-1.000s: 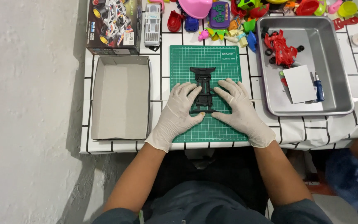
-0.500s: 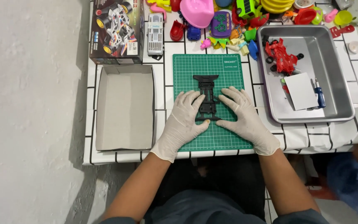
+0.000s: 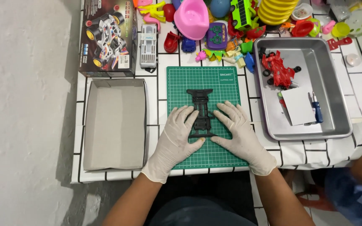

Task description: Unboxing a toy car kit and beginning the assembly of the chassis on a cutting mat.

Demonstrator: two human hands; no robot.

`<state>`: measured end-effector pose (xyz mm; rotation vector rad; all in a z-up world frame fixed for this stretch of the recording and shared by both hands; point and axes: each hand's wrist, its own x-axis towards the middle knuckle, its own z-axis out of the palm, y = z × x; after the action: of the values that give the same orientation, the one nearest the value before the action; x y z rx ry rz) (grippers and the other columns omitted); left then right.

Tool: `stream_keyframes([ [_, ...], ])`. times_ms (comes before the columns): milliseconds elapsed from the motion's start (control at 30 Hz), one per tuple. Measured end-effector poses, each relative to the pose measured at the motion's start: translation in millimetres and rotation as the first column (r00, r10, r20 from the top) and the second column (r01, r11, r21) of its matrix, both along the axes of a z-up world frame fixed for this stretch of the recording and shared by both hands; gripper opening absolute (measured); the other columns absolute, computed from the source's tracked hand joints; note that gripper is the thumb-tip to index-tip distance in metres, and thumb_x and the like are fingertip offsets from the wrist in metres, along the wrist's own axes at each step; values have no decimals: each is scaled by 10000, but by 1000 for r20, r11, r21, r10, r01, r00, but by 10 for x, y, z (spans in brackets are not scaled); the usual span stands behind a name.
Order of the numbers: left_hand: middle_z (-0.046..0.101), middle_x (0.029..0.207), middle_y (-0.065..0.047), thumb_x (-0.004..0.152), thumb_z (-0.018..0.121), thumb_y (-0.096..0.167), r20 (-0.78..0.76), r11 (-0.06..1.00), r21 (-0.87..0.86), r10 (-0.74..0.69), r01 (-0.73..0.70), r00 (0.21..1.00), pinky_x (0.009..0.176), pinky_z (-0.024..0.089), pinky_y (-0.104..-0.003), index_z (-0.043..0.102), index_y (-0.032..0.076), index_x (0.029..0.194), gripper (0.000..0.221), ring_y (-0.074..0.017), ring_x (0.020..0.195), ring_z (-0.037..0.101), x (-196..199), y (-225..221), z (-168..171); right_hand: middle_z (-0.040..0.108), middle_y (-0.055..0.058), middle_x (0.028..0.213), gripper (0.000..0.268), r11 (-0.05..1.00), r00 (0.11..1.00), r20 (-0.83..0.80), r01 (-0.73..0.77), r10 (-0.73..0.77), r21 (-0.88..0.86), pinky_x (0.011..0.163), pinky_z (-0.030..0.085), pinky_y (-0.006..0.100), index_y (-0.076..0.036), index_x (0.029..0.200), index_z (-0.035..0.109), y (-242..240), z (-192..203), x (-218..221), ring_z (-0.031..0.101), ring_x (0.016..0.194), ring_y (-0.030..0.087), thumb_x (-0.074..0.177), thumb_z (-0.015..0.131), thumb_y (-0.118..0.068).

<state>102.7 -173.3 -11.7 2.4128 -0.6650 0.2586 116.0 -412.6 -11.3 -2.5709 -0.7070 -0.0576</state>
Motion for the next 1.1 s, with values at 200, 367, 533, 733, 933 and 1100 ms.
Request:
stream_keyframes([
  [200,464,1409,-191,824,768,417,-9,1000,-11,-4,4,1000,1214,250,-602,402,100,1486,820,-389,1401,421,1,4,-33,411,101,1589,925,1000,1000,-17,-15,14,-24,1277,130,560,-203,1524,436,-19,-52,20,320,1512,356,748,883,-435],
  [367,473,1410,-180,833,776,430,6,1000,-1,-3,3,1000,1202,267,-601,417,124,1478,799,-384,1393,427,20,-8,-56,414,86,1586,944,1000,999,36,-17,18,-23,1282,135,543,-213,1531,429,-28,-103,13,330,1510,341,745,873,-489],
  [533,494,1397,-173,835,779,409,0,1000,-1,-1,1,1000,1199,271,-597,456,132,1450,747,-376,1385,444,38,-13,-52,417,80,1580,921,1000,999,38,-9,10,-12,1283,132,539,-218,1524,438,-33,-116,10,327,1512,332,755,866,-490],
  [733,504,1404,-162,835,786,405,4,1000,-16,7,-7,1000,1202,276,-591,477,145,1434,722,-362,1383,453,31,-15,-46,409,71,1583,927,1000,999,40,-12,12,5,1279,137,540,-233,1523,435,-30,-101,6,318,1517,327,746,876,-480],
  [933,511,1397,-161,825,796,389,18,1000,-19,11,-11,1000,1197,287,-595,483,148,1425,718,-360,1373,467,29,-19,-44,413,80,1576,939,1000,999,48,-12,12,0,1281,144,546,-227,1513,436,-24,-103,0,322,1515,336,731,890,-480],
  [1100,517,1387,-169,813,804,381,6,1000,-18,6,-6,1000,1191,293,-605,490,145,1425,727,-371,1365,475,31,-13,-28,422,81,1562,951,1000,1000,27,-3,3,15,1282,142,544,-229,1528,420,-28,-97,-4,329,1512,331,746,855,-551],
])
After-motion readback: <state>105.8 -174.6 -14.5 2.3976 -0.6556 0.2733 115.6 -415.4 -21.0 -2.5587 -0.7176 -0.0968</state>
